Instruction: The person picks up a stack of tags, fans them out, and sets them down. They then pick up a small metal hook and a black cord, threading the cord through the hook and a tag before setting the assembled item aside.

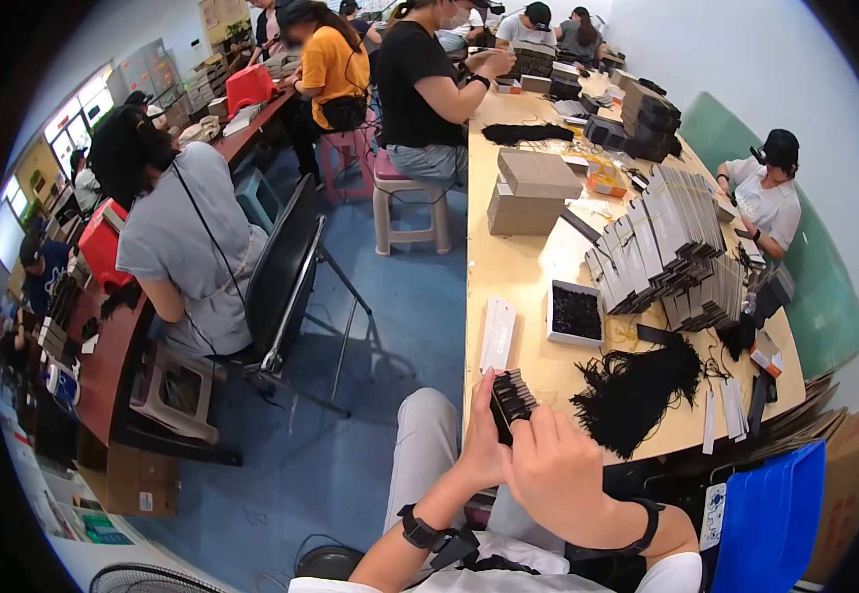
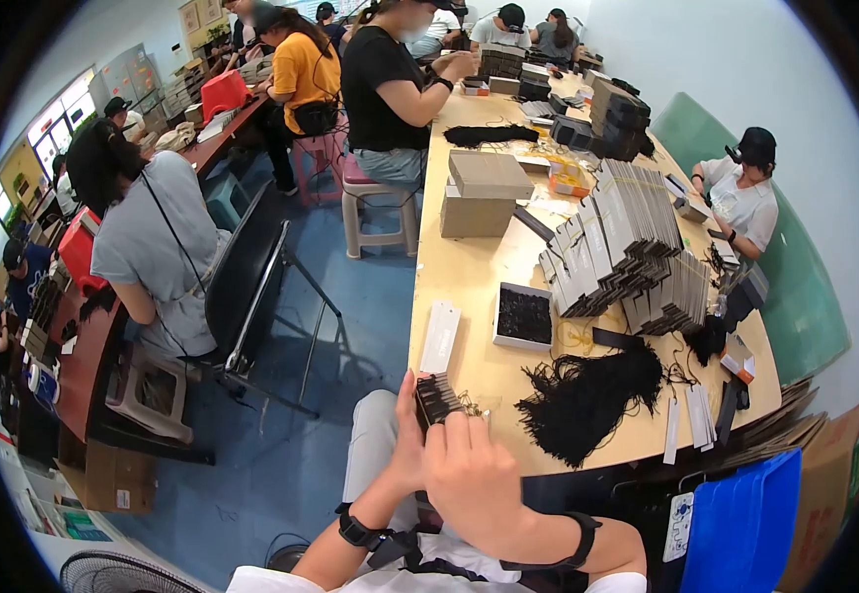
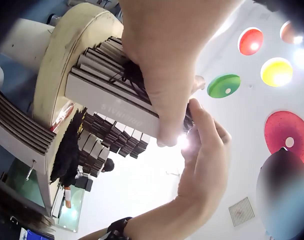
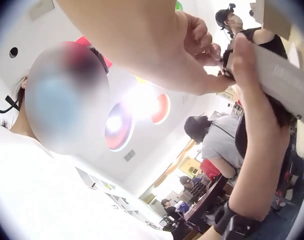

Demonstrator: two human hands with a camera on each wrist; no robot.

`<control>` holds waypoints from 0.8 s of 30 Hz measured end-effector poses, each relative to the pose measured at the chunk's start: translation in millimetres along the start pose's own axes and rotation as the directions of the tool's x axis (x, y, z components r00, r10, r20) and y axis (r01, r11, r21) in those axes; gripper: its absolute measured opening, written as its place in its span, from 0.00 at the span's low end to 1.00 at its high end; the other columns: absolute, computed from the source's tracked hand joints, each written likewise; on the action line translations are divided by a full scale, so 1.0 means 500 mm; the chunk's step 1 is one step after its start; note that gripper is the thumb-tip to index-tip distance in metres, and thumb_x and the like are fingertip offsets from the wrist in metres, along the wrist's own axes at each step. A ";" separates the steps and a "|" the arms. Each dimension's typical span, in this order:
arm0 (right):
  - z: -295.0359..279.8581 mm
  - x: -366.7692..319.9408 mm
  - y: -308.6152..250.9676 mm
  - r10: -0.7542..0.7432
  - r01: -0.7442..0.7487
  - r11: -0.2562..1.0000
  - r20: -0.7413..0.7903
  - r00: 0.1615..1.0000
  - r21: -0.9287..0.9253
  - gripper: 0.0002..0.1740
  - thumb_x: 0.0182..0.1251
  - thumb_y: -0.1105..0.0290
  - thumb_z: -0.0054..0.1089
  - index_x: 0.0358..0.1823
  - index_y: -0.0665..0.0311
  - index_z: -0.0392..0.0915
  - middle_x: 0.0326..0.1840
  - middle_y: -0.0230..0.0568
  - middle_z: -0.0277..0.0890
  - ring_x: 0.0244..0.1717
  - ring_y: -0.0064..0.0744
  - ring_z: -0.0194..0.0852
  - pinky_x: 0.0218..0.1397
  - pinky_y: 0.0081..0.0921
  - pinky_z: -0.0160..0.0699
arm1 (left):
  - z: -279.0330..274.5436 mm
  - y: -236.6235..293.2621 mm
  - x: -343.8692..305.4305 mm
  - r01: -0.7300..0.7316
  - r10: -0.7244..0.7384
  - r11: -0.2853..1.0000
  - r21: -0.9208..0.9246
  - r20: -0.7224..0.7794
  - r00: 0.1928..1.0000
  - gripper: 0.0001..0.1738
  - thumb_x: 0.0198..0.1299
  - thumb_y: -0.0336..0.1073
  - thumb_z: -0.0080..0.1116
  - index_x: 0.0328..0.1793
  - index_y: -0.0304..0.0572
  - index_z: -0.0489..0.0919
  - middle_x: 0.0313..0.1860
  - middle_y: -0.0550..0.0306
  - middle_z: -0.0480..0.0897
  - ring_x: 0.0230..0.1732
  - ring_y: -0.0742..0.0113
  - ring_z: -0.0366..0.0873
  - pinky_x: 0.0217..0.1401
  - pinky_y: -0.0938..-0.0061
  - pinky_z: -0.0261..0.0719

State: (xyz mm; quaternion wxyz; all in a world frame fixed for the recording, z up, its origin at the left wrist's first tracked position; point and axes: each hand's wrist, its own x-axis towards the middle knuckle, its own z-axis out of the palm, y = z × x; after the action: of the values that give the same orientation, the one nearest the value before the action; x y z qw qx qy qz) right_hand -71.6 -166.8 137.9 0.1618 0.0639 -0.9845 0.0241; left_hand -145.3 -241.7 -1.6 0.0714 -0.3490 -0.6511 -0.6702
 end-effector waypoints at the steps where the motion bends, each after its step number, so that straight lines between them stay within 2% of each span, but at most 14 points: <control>1: 0.000 -0.003 -0.009 0.026 -0.023 0.994 0.026 0.999 -0.110 0.13 0.47 0.67 0.68 0.29 0.63 0.74 0.27 0.38 0.64 0.31 0.36 0.72 0.25 0.28 0.71 | 0.002 -0.001 -0.002 -0.001 0.001 1.000 -0.003 0.014 1.000 0.72 0.34 0.44 0.79 0.78 0.34 0.37 0.67 0.37 0.60 0.66 0.44 0.63 0.70 0.57 0.60; 3: 0.006 -0.003 -0.011 0.053 -0.053 0.997 -0.004 0.999 -0.050 0.12 0.47 0.68 0.67 0.30 0.63 0.74 0.27 0.38 0.64 0.31 0.35 0.72 0.25 0.27 0.71 | 0.012 -0.002 -0.009 0.088 -0.087 0.996 0.021 -0.058 0.994 0.71 0.35 0.45 0.78 0.78 0.34 0.37 0.67 0.38 0.58 0.67 0.44 0.62 0.71 0.56 0.58; 5: 0.012 -0.005 -0.012 0.065 -0.065 0.998 -0.035 0.997 0.006 0.11 0.46 0.70 0.66 0.30 0.62 0.74 0.27 0.37 0.64 0.31 0.34 0.72 0.26 0.27 0.71 | 0.008 -0.004 -0.008 0.055 -0.054 0.998 0.025 -0.035 0.998 0.71 0.36 0.44 0.78 0.78 0.34 0.37 0.67 0.39 0.58 0.67 0.45 0.62 0.71 0.57 0.58; 6: 0.016 -0.012 -0.016 0.059 -0.053 0.994 -0.062 0.996 0.101 0.10 0.45 0.70 0.65 0.30 0.62 0.75 0.27 0.36 0.64 0.31 0.33 0.71 0.25 0.26 0.71 | 0.005 -0.005 -0.009 0.027 -0.026 0.999 0.040 -0.028 0.999 0.70 0.37 0.43 0.78 0.78 0.34 0.37 0.68 0.40 0.57 0.67 0.46 0.62 0.72 0.58 0.58; 7: 0.021 -0.020 -0.021 0.053 -0.035 0.980 -0.090 0.995 0.195 0.10 0.44 0.71 0.64 0.30 0.61 0.75 0.27 0.36 0.64 0.30 0.32 0.71 0.25 0.26 0.71 | 0.007 -0.009 -0.012 0.055 -0.054 0.991 0.126 -0.007 0.999 0.73 0.34 0.42 0.80 0.78 0.33 0.35 0.67 0.42 0.57 0.66 0.51 0.62 0.72 0.61 0.58; 10: 0.037 -0.067 -0.042 0.037 -0.024 0.992 -0.106 0.994 0.122 0.10 0.44 0.73 0.64 0.31 0.61 0.76 0.25 0.34 0.62 0.28 0.31 0.70 0.24 0.25 0.70 | 0.003 0.000 -0.011 0.116 -0.122 0.988 0.098 0.059 0.991 0.79 0.28 0.41 0.83 0.77 0.32 0.33 0.67 0.44 0.57 0.65 0.54 0.63 0.72 0.63 0.59; 11: 0.039 -0.085 -0.035 0.012 -0.004 0.996 -0.086 0.996 0.094 0.11 0.46 0.73 0.64 0.34 0.62 0.78 0.24 0.33 0.63 0.25 0.30 0.69 0.23 0.24 0.69 | 0.008 0.023 -0.006 0.122 -0.129 0.972 -0.202 -0.021 0.991 0.82 0.23 0.43 0.85 0.77 0.31 0.32 0.67 0.44 0.57 0.64 0.54 0.63 0.71 0.62 0.59; 15: 0.043 -0.106 0.013 -0.082 0.111 0.975 -0.153 0.985 0.193 0.12 0.47 0.75 0.64 0.37 0.63 0.79 0.26 0.32 0.68 0.24 0.30 0.69 0.22 0.25 0.69 | 0.000 0.014 -0.003 0.062 -0.061 0.997 -0.049 0.017 0.998 0.81 0.25 0.42 0.84 0.77 0.31 0.32 0.67 0.42 0.57 0.65 0.53 0.63 0.71 0.62 0.60; 17: 0.034 -0.088 0.049 -0.053 0.165 0.940 -0.350 0.935 0.299 0.13 0.49 0.75 0.64 0.39 0.65 0.80 0.31 0.36 0.73 0.28 0.35 0.71 0.27 0.29 0.71 | -0.004 0.011 0.001 0.040 -0.039 0.999 -0.033 0.051 0.998 0.81 0.25 0.42 0.84 0.77 0.31 0.32 0.68 0.39 0.57 0.67 0.49 0.62 0.71 0.61 0.60; 18: 0.029 -0.059 0.070 0.010 0.129 0.914 -0.337 0.941 0.385 0.16 0.50 0.74 0.64 0.44 0.66 0.79 0.37 0.41 0.74 0.34 0.40 0.73 0.35 0.31 0.73 | -0.005 0.012 0.003 0.040 -0.038 0.999 -0.032 0.050 0.998 0.81 0.25 0.42 0.84 0.77 0.31 0.32 0.68 0.39 0.57 0.67 0.49 0.62 0.71 0.61 0.60; 19: 0.025 -0.021 0.093 0.071 0.093 0.878 -0.320 0.945 0.469 0.20 0.51 0.73 0.65 0.48 0.67 0.78 0.42 0.45 0.75 0.41 0.44 0.75 0.43 0.33 0.76 | -0.007 0.015 0.006 0.048 -0.043 0.996 -0.069 0.068 0.997 0.81 0.25 0.44 0.84 0.77 0.31 0.32 0.68 0.39 0.56 0.68 0.48 0.61 0.72 0.60 0.59; 21: 0.044 0.045 0.124 0.029 0.097 0.768 -0.186 0.982 0.633 0.26 0.57 0.70 0.64 0.58 0.69 0.73 0.55 0.50 0.73 0.56 0.46 0.72 0.60 0.35 0.70 | -0.013 0.020 0.008 0.057 -0.048 0.993 -0.102 0.090 0.995 0.81 0.25 0.45 0.84 0.77 0.32 0.33 0.69 0.38 0.56 0.69 0.46 0.60 0.72 0.59 0.59; 22: 0.067 0.056 0.136 0.030 0.097 0.767 -0.188 0.982 0.634 0.26 0.57 0.70 0.64 0.58 0.69 0.73 0.55 0.50 0.73 0.56 0.46 0.72 0.60 0.35 0.70 | -0.017 0.022 0.009 0.084 -0.070 0.991 -0.107 0.124 0.990 0.81 0.26 0.44 0.84 0.78 0.36 0.31 0.72 0.41 0.53 0.72 0.49 0.57 0.74 0.59 0.57; 24: 0.112 0.074 0.155 -0.149 -0.051 0.381 0.116 0.982 0.923 0.28 0.62 0.67 0.62 0.62 0.69 0.69 0.61 0.50 0.70 0.63 0.44 0.69 0.68 0.34 0.64 | -0.026 0.026 0.014 0.107 -0.090 0.988 -0.107 0.158 0.983 0.82 0.28 0.43 0.85 0.79 0.40 0.30 0.74 0.44 0.50 0.75 0.52 0.53 0.76 0.59 0.55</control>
State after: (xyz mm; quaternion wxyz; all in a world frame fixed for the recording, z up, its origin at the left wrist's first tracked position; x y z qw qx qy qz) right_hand -134.5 -98.4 94.6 0.0103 0.1742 -0.8126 0.5561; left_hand -148.1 -253.3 14.1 -0.0322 -0.3701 -0.6313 -0.6808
